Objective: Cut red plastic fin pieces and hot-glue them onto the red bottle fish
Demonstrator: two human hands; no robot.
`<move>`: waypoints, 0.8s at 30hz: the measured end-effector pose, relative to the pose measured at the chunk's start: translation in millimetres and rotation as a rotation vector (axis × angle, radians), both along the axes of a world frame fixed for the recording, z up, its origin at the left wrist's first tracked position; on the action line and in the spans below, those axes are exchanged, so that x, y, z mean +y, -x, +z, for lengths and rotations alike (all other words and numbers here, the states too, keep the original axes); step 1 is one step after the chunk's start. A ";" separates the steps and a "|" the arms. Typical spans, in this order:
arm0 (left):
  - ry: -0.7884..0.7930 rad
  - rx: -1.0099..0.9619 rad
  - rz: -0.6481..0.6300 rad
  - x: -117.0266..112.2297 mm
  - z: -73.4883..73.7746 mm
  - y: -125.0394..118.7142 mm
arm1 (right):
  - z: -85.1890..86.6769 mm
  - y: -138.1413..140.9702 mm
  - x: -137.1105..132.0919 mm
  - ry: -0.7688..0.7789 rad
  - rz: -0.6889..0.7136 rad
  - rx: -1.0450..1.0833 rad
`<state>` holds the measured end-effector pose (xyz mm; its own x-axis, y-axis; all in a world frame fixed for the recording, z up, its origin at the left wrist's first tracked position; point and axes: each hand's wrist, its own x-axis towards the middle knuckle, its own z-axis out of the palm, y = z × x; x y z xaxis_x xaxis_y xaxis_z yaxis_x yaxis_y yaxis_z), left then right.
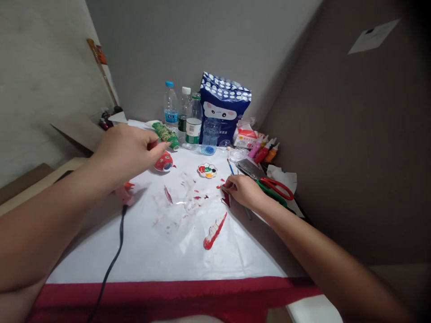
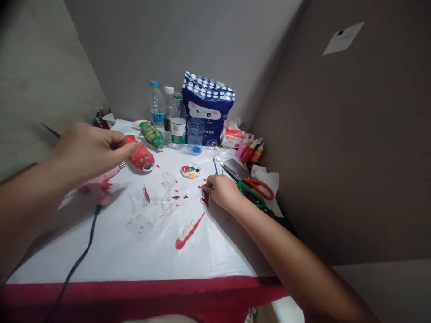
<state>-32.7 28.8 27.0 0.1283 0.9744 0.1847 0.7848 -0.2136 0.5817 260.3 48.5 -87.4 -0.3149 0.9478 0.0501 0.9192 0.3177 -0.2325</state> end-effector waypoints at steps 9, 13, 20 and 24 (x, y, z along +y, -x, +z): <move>-0.270 0.469 0.255 7.9 4.1 12.8 | 5.5 3.8 12.3 0.204 0.015 -0.119; -0.302 0.600 0.403 21.9 1.9 20.4 | 5.0 2.2 10.0 0.213 -0.027 -0.143; -0.248 0.577 0.441 28.8 11.5 37.6 | 17.4 5.6 -8.8 -0.010 -0.035 -0.053; -0.187 0.580 0.459 35.9 13.8 44.1 | 28.9 34.3 -19.6 -0.128 0.122 0.087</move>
<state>-76.8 64.6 40.9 -0.1552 0.9124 0.3788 0.9875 0.1534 0.0351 226.0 28.9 -58.5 -0.4163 0.8870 0.1999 0.8504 0.4576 -0.2596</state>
